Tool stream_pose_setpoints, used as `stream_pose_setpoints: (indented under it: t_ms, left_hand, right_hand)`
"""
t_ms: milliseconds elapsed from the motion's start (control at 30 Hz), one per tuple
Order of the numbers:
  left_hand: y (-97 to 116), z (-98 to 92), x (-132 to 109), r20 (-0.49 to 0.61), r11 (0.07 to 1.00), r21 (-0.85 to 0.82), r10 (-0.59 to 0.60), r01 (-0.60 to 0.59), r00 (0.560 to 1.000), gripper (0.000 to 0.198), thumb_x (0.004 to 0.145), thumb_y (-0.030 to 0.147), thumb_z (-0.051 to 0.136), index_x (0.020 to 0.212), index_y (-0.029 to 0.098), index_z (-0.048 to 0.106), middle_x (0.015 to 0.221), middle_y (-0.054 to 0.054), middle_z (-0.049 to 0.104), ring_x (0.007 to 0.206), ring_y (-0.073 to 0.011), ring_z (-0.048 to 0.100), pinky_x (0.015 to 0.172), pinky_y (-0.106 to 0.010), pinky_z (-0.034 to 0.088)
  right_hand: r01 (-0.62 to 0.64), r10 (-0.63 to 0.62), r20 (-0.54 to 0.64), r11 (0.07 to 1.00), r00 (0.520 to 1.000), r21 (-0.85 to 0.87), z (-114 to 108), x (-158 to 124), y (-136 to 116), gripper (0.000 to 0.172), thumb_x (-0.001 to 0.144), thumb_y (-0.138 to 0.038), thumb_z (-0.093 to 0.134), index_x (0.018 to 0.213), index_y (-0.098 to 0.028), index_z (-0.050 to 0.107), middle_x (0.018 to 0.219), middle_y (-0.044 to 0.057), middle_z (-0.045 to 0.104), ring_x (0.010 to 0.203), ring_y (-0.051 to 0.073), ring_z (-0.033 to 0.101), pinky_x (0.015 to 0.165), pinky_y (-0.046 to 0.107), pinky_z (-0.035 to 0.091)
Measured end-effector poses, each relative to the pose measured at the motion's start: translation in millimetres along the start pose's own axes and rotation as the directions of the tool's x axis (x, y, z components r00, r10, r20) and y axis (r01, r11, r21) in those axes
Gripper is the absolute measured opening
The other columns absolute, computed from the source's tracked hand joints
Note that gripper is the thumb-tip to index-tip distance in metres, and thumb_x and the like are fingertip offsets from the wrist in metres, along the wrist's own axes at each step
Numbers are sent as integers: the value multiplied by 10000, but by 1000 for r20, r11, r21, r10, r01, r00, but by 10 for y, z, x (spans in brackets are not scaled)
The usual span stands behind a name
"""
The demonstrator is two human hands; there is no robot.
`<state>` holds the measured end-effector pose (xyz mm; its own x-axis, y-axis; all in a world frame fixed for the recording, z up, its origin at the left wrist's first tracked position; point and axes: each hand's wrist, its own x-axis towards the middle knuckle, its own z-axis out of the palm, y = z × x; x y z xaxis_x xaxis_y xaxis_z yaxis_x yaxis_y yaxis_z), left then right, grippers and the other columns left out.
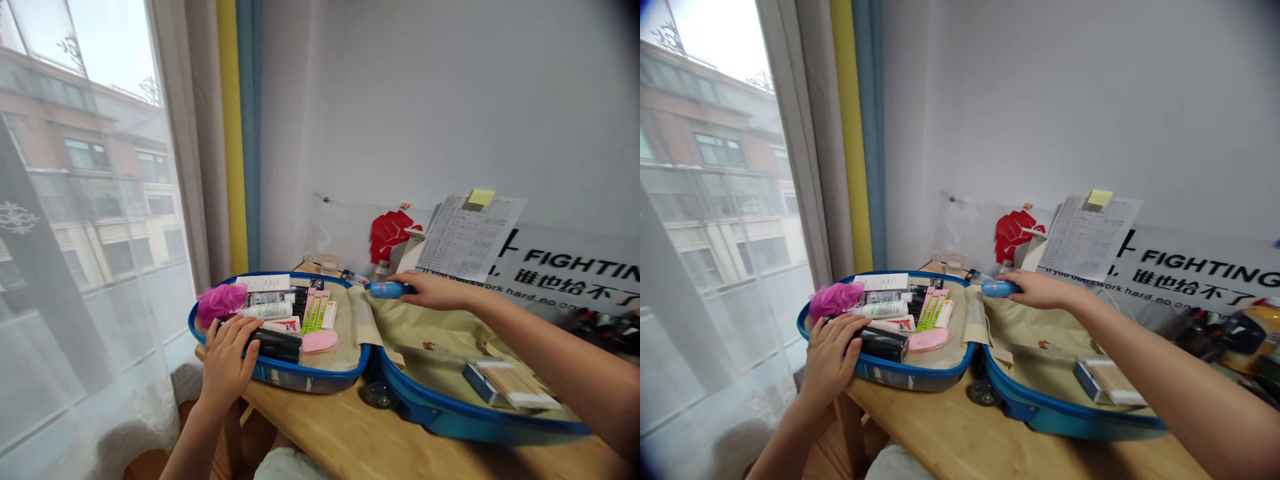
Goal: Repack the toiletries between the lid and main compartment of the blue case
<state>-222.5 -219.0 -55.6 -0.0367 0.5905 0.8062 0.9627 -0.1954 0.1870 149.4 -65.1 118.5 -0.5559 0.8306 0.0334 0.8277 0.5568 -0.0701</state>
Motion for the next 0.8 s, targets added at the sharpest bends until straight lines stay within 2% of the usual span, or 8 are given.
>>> stream_pose_setpoints:
  t_ms: [67, 200, 333, 433, 500, 567, 667, 800]
  left_hand:
    - [2, -2, 4, -2, 1000, 0, 1, -1, 1000, 327, 917, 338, 366, 1108, 253, 618, 1135, -40, 665, 1133, -240, 527, 1091, -466, 205]
    - [2, -4, 5, 8, 1000, -7, -1, 1, 1000, 329, 923, 336, 365, 1122, 240, 608, 1138, -42, 665, 1140, -237, 522, 1091, -462, 200]
    - [-3, -2, 4, 14, 1000, -2, -3, 3, 1000, 324, 924, 332, 368, 1126, 241, 606, 1141, -40, 665, 1147, -241, 522, 1091, -463, 196]
    - [1, 1, 3, 8, 1000, -4, 5, -5, 1000, 318, 923, 325, 374, 1127, 245, 604, 1136, -37, 667, 1139, -236, 529, 1086, -461, 201]
    - [7, 0, 2, 1, 1000, -2, 9, -9, 1000, 318, 922, 324, 375, 1126, 244, 605, 1130, -35, 669, 1131, -234, 533, 1083, -460, 206]
    - [13, 0, 0, -6, 1000, 1, 6, -6, 1000, 319, 920, 326, 376, 1118, 243, 613, 1122, -36, 671, 1128, -233, 535, 1084, -456, 210]
    - [14, 1, -3, -6, 1000, 0, 0, 0, 1000, 320, 918, 322, 379, 1121, 251, 616, 1126, -33, 669, 1132, -227, 534, 1090, -448, 208]
    - [14, 7, -2, -7, 1000, -7, -3, 3, 1000, 311, 922, 327, 378, 1110, 255, 615, 1129, -34, 666, 1132, -229, 534, 1087, -451, 208]
  right_hand:
    - [120, -119, 20, 990, 993, -80, 2, 119, -391, 454, 725, -294, 597, 1175, -232, 599, 1112, 83, 659, 985, 236, 622, 844, 322, 453]
    - [258, -243, 86, 926, 966, -275, 61, 375, -1109, 337, 729, -226, 619, 1066, -235, 630, 975, 52, 687, 874, 228, 633, 687, 292, 432]
    - [531, -496, 192, 791, 847, -304, 148, 614, -1598, 280, 730, -104, 601, 976, -217, 674, 1038, 64, 658, 897, 205, 615, 673, 278, 405]
    - [625, -574, 250, 738, 780, -255, 230, 745, -1842, 275, 700, -75, 625, 915, -230, 699, 1035, 45, 654, 868, 182, 610, 662, 265, 393]
    - [644, -587, 272, 732, 762, -224, 295, 820, -1974, 276, 676, -55, 633, 874, -233, 706, 1002, 33, 665, 852, 174, 609, 666, 259, 391]
    - [647, -591, 281, 740, 756, -186, 363, 897, -2086, 310, 655, -47, 646, 905, -220, 704, 990, 38, 673, 844, 174, 613, 673, 256, 397]
    - [636, -596, 271, 767, 756, -86, 464, 1017, -2199, 470, 647, -84, 683, 1098, -210, 644, 1034, 40, 679, 884, 172, 617, 706, 243, 415]
    - [573, -578, 225, 814, 784, 94, 626, 1131, -2216, 556, 728, -106, 636, 1263, -192, 515, 1030, 12, 693, 804, 105, 627, 704, 199, 438]
